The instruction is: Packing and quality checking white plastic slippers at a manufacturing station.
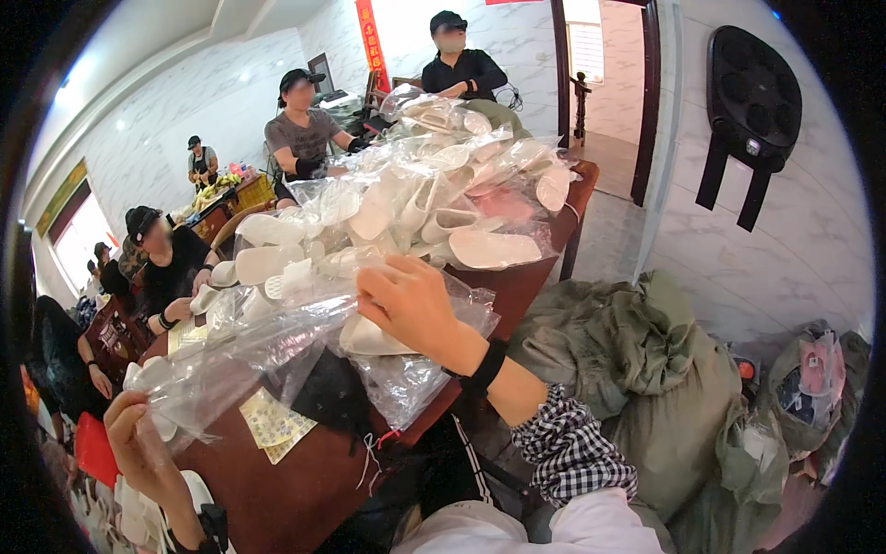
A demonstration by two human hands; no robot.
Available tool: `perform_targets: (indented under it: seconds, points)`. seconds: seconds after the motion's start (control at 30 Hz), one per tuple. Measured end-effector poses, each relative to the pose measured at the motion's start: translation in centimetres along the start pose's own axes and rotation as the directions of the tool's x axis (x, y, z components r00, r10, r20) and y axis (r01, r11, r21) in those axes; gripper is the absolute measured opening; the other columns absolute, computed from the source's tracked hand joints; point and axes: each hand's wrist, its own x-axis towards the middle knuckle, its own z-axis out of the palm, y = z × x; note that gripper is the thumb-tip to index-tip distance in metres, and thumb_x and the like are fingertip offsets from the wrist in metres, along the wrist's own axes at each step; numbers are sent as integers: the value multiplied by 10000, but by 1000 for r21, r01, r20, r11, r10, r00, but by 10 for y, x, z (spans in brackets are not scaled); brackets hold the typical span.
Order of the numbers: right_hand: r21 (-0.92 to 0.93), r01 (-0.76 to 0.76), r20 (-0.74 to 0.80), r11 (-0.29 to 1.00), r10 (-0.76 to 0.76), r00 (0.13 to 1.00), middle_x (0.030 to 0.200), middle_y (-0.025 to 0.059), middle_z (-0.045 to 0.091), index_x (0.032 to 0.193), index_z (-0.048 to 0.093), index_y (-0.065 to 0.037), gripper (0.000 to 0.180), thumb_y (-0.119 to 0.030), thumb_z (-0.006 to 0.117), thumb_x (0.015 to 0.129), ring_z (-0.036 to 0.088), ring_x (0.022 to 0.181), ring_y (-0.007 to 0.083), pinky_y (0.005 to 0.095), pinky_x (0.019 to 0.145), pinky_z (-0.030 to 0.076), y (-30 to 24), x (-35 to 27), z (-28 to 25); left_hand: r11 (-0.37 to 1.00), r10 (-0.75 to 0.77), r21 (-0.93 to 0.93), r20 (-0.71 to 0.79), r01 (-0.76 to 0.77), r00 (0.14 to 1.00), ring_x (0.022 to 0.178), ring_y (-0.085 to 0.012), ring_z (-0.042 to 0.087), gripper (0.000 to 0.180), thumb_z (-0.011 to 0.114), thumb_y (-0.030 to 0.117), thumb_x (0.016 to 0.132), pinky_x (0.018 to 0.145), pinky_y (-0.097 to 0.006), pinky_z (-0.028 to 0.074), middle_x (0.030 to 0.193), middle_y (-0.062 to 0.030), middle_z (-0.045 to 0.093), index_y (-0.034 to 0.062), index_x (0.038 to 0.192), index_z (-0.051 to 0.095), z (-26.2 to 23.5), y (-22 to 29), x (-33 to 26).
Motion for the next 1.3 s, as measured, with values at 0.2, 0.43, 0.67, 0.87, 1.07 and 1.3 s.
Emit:
perform_targets:
  seconds: [0.2,0.43,0.67,0.87,1.07,1.3]
  points:
    - [294,-496,439,817,345,830,730,34,659,1180,671,-107,251,-229,637,963,599,608,165,281,579,465,-1,19,2,942,-302,-103,157,319,940,698,-169,627,349,420,-50,877,821,-311,512,1120,-127,655,-13,1156,626,-3,-11,33]
    - [806,-573,528,146,259,809,1219,119,660,1299,594,-39,314,-172,525,1023,719,926,220,333,820,594,-11,82,15,986,23,164,-144,1,989,1093,-274,667,247,541,82,976,949,-378,531,1191,-153,675,12,1135,716,-24,-2,85]
    - [732,-166,7,661,236,972,1443,112,523,1420,509,-19,402,-126,489,1033,610,1208,229,375,1005,514,4,38,-9,986,109,-146,194,-81,975,1201,-375,580,297,608,251,950,1022,-442,459,1305,-240,592,-6,1049,717,-14,42,-21]
    - [452,-646,347,615,545,763,1348,82,610,1452,507,-74,441,-63,520,1011,618,1139,188,308,989,480,58,-54,18,800,-311,-350,453,487,835,1230,-301,589,228,632,-65,872,973,-359,484,1370,-196,582,17,1052,745,96,28,-83]
    - [629,-757,406,178,755,515,1175,103,655,1411,515,-48,413,-88,555,1002,632,1063,156,299,907,519,106,-94,17,570,-357,-495,569,655,741,1282,-262,557,237,573,-40,936,1041,-340,443,1395,-170,575,18,1105,728,155,26,-97]
    - [116,-593,657,796,387,647,1208,161,676,1177,677,-23,343,-269,654,940,673,1061,251,365,880,549,122,-127,79,388,-320,-632,590,671,741,1221,-186,564,205,553,51,994,989,-317,448,1395,-152,574,13,1107,720,228,40,-97]
